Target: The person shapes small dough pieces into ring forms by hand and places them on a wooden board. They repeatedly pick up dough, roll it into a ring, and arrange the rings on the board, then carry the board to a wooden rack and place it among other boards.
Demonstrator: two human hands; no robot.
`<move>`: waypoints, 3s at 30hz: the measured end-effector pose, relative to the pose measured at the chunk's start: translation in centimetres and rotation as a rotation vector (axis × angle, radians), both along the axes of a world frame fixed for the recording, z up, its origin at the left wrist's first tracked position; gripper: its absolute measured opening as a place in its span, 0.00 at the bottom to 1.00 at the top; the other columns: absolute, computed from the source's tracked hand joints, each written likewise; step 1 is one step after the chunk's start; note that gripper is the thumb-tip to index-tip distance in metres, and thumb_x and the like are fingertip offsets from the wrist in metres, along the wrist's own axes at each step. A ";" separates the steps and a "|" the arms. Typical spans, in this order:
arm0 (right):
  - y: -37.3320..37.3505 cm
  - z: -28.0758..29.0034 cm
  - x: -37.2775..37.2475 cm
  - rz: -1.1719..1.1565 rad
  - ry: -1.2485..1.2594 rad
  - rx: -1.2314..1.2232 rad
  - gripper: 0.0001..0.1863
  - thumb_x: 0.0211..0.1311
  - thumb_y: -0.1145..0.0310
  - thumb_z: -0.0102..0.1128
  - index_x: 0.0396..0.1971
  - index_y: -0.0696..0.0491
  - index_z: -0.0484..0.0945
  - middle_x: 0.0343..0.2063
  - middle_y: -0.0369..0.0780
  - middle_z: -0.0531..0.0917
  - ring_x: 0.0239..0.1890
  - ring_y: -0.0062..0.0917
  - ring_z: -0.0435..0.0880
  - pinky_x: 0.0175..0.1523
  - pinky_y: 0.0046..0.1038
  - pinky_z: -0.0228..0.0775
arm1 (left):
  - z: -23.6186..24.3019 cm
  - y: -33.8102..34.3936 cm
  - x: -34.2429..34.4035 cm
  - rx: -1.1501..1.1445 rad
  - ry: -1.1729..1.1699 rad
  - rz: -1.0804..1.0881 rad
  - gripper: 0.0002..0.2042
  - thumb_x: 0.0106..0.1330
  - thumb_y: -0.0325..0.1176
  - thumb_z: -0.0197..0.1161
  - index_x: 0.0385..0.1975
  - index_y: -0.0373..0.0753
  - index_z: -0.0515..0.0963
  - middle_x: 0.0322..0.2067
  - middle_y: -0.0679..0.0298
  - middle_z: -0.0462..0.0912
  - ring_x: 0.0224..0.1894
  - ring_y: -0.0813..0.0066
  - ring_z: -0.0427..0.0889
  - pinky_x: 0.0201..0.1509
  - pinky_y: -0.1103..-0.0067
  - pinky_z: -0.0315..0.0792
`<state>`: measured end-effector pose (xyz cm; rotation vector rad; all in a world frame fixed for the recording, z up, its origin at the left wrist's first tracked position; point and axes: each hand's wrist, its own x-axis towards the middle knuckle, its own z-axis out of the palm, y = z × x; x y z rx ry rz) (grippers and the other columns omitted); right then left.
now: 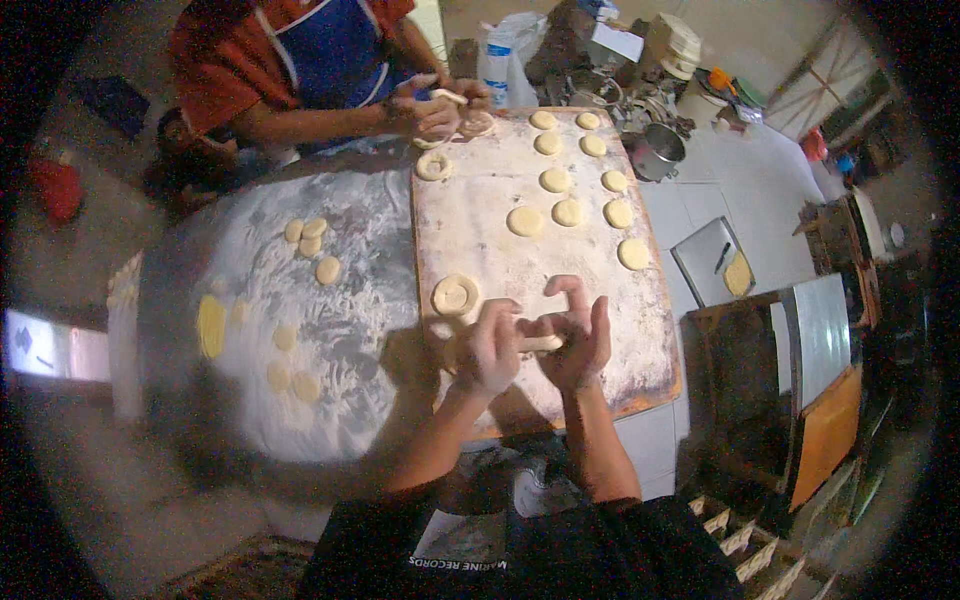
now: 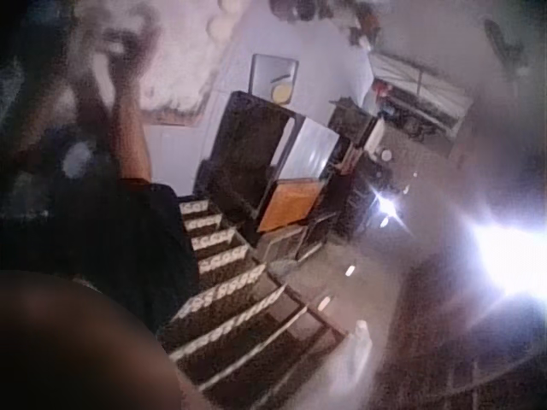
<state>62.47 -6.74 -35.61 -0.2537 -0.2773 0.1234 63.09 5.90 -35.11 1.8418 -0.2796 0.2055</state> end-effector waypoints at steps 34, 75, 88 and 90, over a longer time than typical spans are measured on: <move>-20.1 -9.8 7.1 -0.519 0.400 -2.630 0.18 0.60 0.64 0.56 0.48 0.57 0.73 0.32 0.48 0.80 0.34 0.38 0.80 0.42 0.38 0.71 | -3.7 -4.6 13.6 0.949 -0.199 0.017 0.13 0.66 0.36 0.53 0.39 0.31 0.76 0.33 0.45 0.79 0.39 0.50 0.78 0.44 0.60 0.70; 22.2 -1.5 6.3 0.374 -0.033 -1.301 0.20 0.59 0.79 0.59 0.49 0.56 0.63 0.42 0.43 0.76 0.45 0.32 0.81 0.48 0.33 0.78 | -9.2 27.0 0.8 -0.462 0.302 -0.025 0.12 0.63 0.34 0.65 0.40 0.33 0.76 0.34 0.61 0.80 0.39 0.79 0.77 0.42 0.78 0.73; 17.2 -2.6 3.5 0.206 -0.006 -1.073 0.25 0.56 0.75 0.54 0.56 0.55 0.65 0.49 0.40 0.70 0.58 0.29 0.70 0.60 0.34 0.67 | -7.5 17.6 1.7 -0.365 0.049 0.280 0.16 0.61 0.22 0.55 0.48 0.40 0.65 0.40 0.62 0.72 0.44 0.67 0.73 0.51 0.70 0.70; 14.9 -1.8 2.4 0.142 0.099 -1.036 0.23 0.60 0.70 0.52 0.56 0.54 0.66 0.38 0.38 0.74 0.43 0.22 0.75 0.49 0.27 0.69 | -7.2 15.7 0.4 -0.786 0.254 0.055 0.15 0.63 0.28 0.58 0.48 0.43 0.65 0.39 0.65 0.71 0.41 0.71 0.73 0.47 0.72 0.72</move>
